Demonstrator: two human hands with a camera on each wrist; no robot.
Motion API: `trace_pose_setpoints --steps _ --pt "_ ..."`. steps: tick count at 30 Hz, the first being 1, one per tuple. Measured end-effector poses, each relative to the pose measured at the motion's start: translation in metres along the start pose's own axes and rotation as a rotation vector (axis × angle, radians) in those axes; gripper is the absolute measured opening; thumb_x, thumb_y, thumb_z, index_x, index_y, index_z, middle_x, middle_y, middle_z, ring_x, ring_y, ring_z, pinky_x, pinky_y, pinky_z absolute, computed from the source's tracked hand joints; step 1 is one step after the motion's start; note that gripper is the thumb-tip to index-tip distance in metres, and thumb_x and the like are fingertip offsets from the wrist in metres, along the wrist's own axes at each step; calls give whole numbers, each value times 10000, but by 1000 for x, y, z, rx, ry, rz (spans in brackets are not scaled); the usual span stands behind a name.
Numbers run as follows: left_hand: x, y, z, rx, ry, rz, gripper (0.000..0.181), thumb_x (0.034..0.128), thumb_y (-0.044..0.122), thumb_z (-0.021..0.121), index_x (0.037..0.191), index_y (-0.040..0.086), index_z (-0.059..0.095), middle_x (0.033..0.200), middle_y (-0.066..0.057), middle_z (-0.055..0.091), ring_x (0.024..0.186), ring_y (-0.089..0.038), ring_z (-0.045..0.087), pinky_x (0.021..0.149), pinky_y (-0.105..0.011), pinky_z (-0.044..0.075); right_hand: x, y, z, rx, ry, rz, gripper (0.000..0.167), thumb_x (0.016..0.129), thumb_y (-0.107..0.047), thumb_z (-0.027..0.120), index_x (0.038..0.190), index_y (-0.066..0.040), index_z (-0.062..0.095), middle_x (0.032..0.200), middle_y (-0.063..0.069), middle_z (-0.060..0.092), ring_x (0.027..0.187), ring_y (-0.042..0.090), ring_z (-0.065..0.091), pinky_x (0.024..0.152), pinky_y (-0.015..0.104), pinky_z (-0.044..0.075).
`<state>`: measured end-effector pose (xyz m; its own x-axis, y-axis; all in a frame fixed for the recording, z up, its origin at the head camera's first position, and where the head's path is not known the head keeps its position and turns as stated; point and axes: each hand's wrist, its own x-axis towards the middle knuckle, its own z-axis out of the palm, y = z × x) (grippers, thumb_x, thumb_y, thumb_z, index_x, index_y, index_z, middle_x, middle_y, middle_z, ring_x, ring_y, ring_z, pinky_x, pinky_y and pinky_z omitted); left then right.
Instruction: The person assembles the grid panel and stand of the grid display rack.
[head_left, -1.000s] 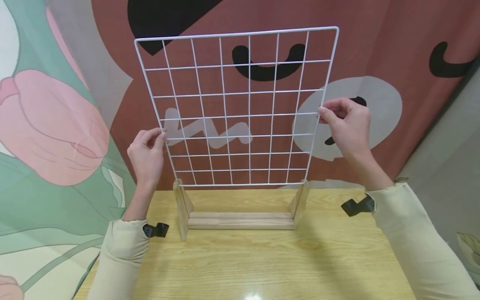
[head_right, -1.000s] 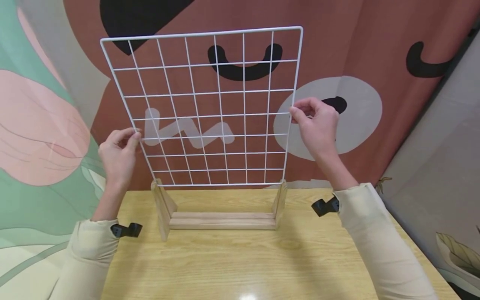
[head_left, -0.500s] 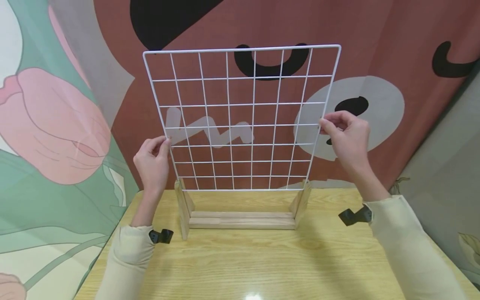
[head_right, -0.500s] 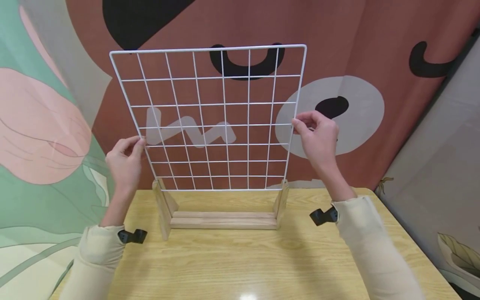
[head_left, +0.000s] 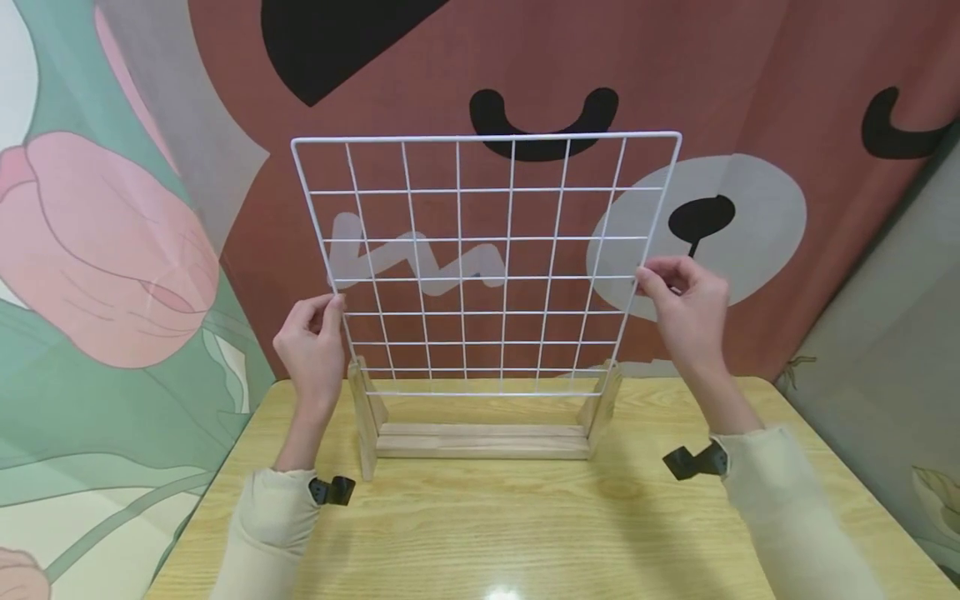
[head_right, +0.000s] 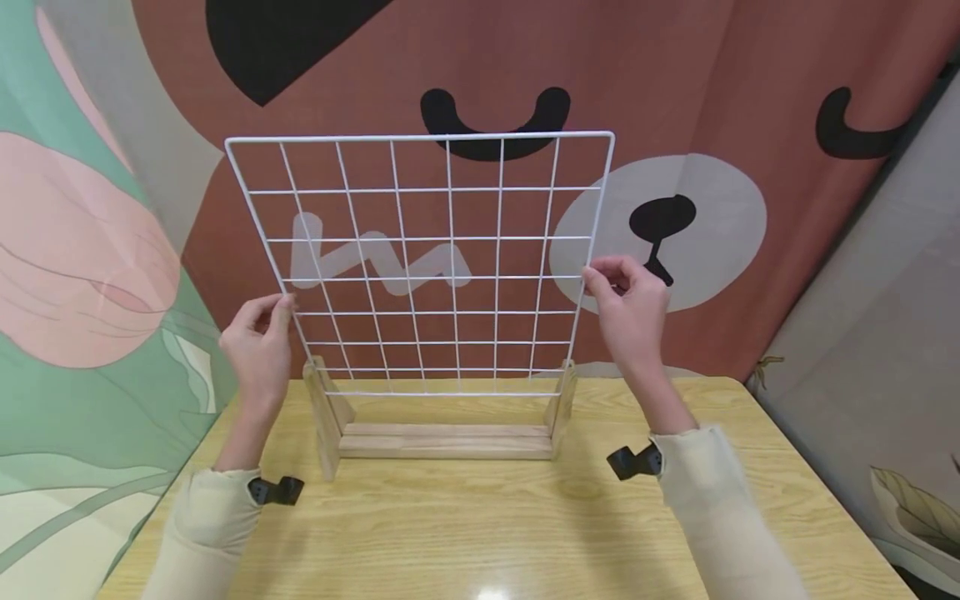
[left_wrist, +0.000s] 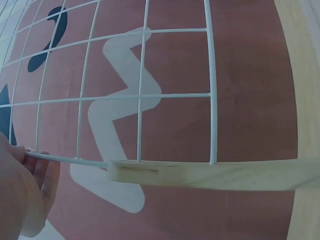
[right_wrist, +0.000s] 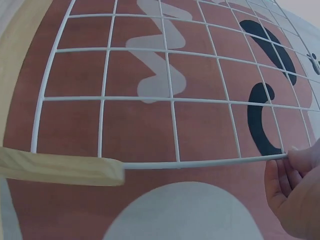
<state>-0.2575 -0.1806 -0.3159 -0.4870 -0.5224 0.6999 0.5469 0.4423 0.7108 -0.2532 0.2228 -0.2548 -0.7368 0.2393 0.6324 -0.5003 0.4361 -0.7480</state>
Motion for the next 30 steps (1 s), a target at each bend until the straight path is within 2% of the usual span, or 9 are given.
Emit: trace_pose_setpoints --steps 4,8,12,18,26,30 --pt "-6 -4 1 27 8 20 152 980 74 720 962 -62 786 883 -168 735 664 33 556 622 -137 435 -8 7 1 35 17 35 217 982 -126 725 1076 70 711 849 -90 695 797 50 701 764 137 547" --pt "-9 -4 2 30 6 25 165 979 84 723 952 -68 782 878 -173 736 648 55 555 606 -119 436 -12 15 1 43 31 53 195 976 -113 728 1046 68 711 830 -99 691 791 53 699 721 136 538" --pt "-14 -7 1 36 -10 16 174 984 76 715 953 -84 774 885 -186 738 643 68 558 594 -101 440 -16 20 2 41 37 74 141 966 -87 735 1019 44 724 813 -125 690 782 29 697 658 129 521" --pt "-20 -11 -2 24 -33 -16 170 986 66 709 964 -91 771 896 -189 739 631 -17 595 574 -98 456 -22 25 4 20 49 69 205 968 -112 740 1042 79 721 824 -130 677 741 21 645 599 134 474" --pt "-27 -17 -6 42 -59 -14 156 978 53 718 956 -92 769 869 -188 740 618 -27 595 556 -93 437 -30 30 6 44 46 74 181 971 -84 730 1031 86 711 852 -102 678 788 58 668 697 128 528" --pt "-32 -21 -7 50 -58 -18 157 976 54 722 967 -96 766 878 -199 741 639 24 591 574 -89 446 -33 33 8 59 36 73 176 968 -65 730 1036 94 703 845 -109 689 788 37 672 717 126 535"
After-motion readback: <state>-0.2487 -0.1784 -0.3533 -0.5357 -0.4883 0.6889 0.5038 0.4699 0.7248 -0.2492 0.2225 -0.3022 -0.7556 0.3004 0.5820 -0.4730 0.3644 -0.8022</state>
